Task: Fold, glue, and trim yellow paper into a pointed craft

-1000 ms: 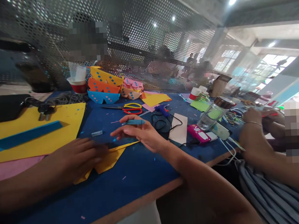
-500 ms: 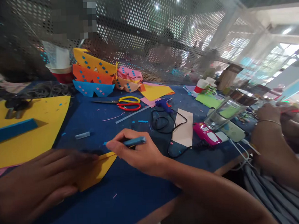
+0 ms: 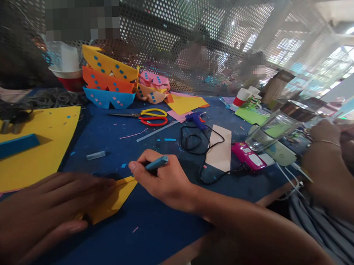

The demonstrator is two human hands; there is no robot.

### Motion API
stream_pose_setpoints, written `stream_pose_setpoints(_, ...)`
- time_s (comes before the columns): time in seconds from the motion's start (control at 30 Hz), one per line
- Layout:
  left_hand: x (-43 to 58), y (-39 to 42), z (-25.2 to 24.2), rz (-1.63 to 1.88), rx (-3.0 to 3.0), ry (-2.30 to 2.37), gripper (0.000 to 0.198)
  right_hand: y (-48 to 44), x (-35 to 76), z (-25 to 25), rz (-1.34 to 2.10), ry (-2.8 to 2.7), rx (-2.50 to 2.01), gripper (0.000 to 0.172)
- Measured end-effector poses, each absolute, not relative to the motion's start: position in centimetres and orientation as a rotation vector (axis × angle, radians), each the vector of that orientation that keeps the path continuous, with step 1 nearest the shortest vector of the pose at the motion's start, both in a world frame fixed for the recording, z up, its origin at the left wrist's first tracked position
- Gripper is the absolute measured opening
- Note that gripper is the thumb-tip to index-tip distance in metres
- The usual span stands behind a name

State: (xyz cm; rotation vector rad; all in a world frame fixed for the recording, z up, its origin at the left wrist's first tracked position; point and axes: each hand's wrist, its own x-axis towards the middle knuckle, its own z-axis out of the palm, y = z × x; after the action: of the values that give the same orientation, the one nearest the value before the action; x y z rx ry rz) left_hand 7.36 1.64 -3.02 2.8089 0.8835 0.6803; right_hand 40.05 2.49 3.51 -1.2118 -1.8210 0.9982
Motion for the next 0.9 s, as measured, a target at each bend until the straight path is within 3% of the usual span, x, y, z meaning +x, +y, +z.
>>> stream_pose_setpoints(0.27, 8.0, 1.5, -2.2, 0.693, 2.87, 0.859, 0.044, 2.5, 39.8, 3.7, 1.026, -1.844, -1.182, 0.046)
stream_pose_setpoints(0.9, 8.6, 1.7, -1.9, 0.733, 2.856, 0.814, 0.045, 2.7, 39.9, 3.3, 1.041, -1.868, -1.218, 0.045)
